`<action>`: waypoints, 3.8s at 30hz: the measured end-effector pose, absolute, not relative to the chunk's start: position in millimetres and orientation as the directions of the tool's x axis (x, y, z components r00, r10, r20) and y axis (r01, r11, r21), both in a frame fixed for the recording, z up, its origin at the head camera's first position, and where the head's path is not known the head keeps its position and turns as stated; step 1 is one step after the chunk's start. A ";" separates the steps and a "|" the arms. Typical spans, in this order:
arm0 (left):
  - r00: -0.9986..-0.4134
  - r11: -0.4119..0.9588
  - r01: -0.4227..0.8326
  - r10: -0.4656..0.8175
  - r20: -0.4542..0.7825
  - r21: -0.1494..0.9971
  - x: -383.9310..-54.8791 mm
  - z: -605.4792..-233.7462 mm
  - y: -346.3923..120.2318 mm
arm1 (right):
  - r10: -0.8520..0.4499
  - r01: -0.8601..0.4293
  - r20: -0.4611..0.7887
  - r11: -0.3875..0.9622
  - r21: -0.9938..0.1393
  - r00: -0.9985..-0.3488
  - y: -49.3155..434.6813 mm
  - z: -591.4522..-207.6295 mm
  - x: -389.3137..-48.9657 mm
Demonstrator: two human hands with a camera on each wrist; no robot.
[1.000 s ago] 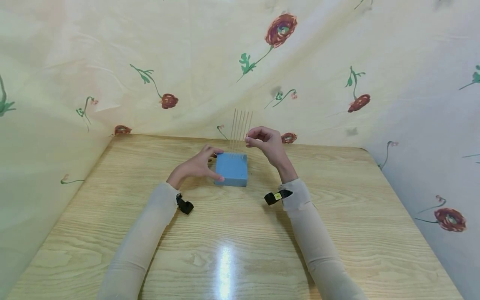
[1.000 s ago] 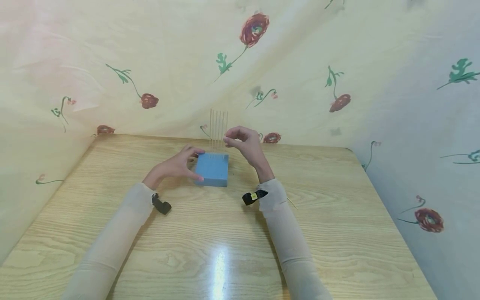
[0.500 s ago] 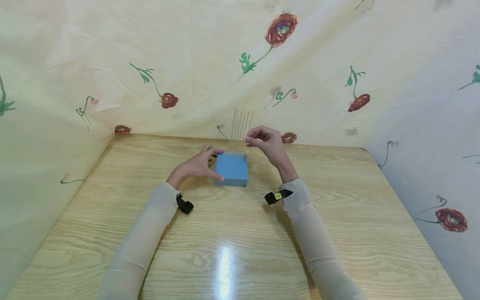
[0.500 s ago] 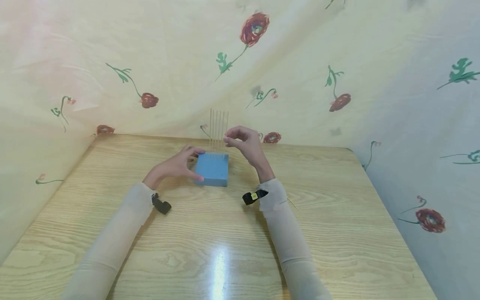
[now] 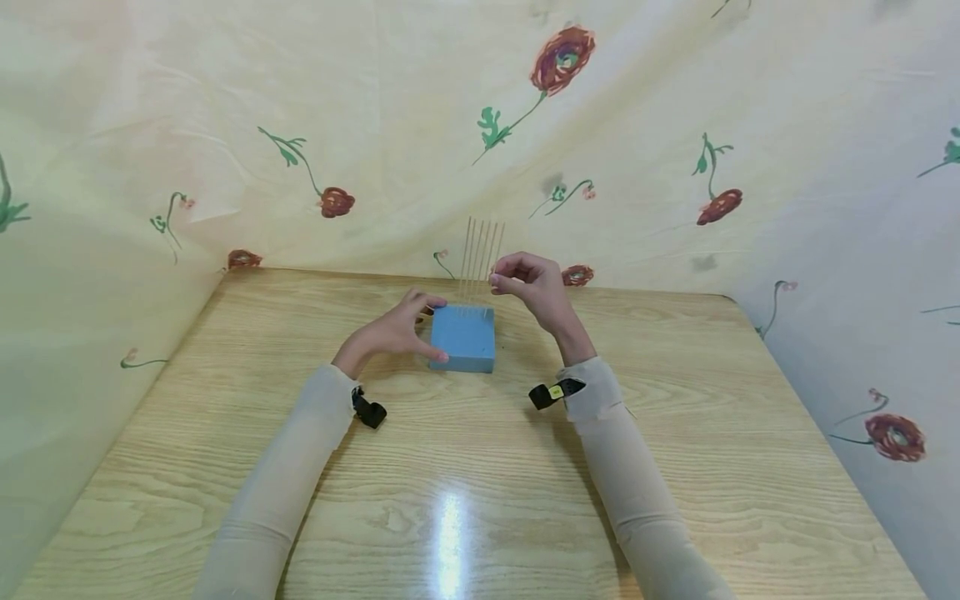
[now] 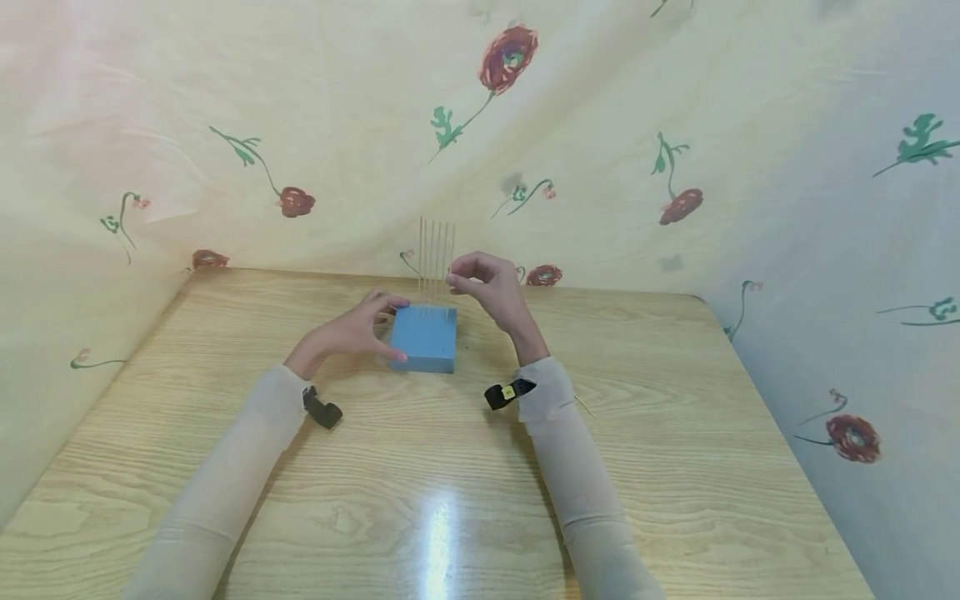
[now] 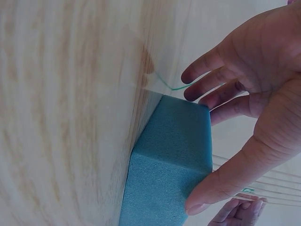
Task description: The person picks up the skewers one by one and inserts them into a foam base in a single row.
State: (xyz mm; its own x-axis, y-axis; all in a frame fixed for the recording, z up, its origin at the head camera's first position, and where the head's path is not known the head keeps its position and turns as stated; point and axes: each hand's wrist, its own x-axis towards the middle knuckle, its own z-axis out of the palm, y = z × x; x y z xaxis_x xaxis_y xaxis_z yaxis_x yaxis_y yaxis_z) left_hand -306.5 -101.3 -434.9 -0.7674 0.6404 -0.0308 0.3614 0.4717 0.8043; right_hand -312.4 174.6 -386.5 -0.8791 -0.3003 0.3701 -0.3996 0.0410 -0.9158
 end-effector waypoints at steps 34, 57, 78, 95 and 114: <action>-0.771 0.475 0.351 0.636 -0.038 0.807 -308.0 -434.4 -100.6 | -0.321 -0.383 0.345 0.063 -0.921 -0.882 174.2 -387.9 -314.9; -0.768 0.475 0.361 0.640 -0.033 0.803 -302.6 -433.6 -101.9 | -0.328 -0.375 0.335 0.065 -0.925 -0.883 174.7 -387.4 -308.1; -0.770 0.475 0.346 0.636 -0.044 0.809 -301.4 -431.3 -100.6 | -0.385 -0.296 0.220 0.149 -0.943 -0.896 185.1 -377.5 -309.7; -0.769 0.471 0.334 0.637 -0.052 0.816 -302.7 -433.4 -101.5 | -0.473 -0.254 0.051 0.377 -0.891 -0.880 203.6 -361.2 -306.5; -0.771 0.489 0.338 0.634 -0.061 0.804 -304.4 -430.7 -99.7 | -0.528 -0.310 -0.096 0.625 -0.717 -0.844 253.9 -357.5 -301.9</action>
